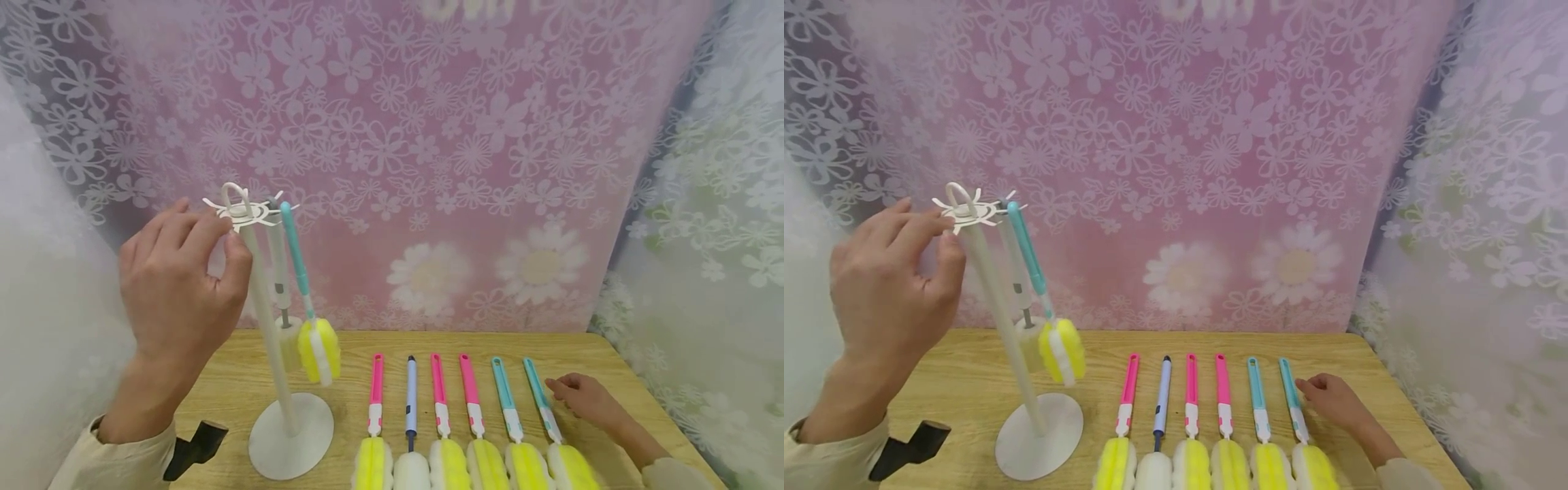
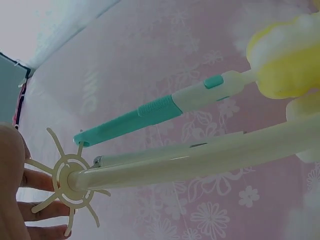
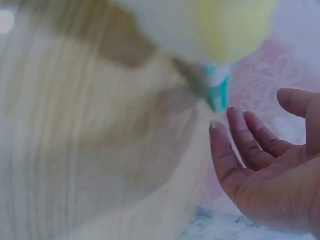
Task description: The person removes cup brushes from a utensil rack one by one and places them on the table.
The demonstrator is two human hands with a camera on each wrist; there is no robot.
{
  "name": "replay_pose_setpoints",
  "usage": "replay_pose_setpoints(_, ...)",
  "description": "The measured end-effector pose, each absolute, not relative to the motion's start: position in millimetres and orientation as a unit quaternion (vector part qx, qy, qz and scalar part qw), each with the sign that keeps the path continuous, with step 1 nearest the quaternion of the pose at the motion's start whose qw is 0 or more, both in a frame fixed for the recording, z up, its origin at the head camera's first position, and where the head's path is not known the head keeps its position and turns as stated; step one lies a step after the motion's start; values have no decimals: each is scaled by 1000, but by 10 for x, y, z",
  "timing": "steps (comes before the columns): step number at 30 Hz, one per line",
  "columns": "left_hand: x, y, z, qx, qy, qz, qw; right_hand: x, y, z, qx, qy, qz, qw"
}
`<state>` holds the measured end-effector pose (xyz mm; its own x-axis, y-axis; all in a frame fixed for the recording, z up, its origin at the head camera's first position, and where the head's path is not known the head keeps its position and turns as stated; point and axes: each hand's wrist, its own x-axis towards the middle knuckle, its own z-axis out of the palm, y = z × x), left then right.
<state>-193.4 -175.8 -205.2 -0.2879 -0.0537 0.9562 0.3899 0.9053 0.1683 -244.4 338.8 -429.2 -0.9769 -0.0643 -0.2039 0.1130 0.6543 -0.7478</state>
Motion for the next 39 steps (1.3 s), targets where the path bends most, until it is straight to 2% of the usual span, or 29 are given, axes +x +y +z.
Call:
replay_pose_setpoints(17,-1900,-1803,-2048,-156,-775,-205,576,-2344,2842,-3879,-40,869,-493,33)
replay_pose_setpoints(26,-1890,-1800,-2068,-168,-780,-175,577,-2270,2469,-3581,-53,800,-594,75)
replay_pose_setpoints(34,-1907,-1789,-2093,-172,-783,-155,578,-2148,2054,-3282,-108,772,-622,80)
replay_pose_setpoints(39,-1917,-1781,-2080,-168,-777,-168,583,-2227,1726,-3139,-146,778,-609,52)
